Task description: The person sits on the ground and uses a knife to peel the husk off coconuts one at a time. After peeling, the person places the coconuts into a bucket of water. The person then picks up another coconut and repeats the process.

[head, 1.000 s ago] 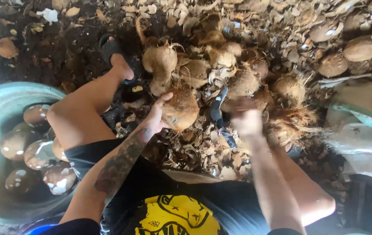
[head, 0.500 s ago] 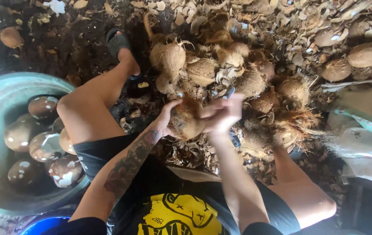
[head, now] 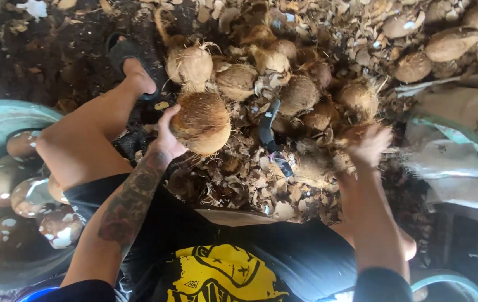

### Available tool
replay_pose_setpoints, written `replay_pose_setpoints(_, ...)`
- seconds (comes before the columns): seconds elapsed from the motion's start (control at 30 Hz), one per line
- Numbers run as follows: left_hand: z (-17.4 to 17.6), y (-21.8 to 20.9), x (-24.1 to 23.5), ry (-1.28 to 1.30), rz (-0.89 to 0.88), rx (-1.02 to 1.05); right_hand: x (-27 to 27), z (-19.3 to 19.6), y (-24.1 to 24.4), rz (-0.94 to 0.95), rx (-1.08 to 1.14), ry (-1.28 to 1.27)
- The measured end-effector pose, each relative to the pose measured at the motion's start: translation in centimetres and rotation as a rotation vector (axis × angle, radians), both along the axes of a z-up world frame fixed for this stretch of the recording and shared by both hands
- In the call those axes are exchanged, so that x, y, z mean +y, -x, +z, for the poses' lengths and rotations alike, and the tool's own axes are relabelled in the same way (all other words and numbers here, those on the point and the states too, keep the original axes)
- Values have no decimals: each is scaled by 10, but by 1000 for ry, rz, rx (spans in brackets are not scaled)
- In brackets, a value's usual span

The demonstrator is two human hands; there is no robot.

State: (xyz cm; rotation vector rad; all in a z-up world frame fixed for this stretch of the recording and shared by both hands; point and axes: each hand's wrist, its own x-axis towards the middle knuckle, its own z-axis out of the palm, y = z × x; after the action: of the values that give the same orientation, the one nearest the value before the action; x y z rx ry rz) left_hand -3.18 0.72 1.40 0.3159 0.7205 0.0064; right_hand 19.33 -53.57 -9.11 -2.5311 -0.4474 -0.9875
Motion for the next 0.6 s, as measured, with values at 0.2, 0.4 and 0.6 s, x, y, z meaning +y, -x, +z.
replay_pose_setpoints(0.2, -21, -6, 16, -39, -5, 28, 59, -17, 37, -270, 803, 301)
replay_pose_setpoints(0.4, 0, -3, 3, -26, -237, -112, 239, 142, 98, -129, 1437, -30)
replay_pose_setpoints(0.6, 27, -5, -6, -268, -415, -306, 348, 185, 182, 223, 1679, -1503)
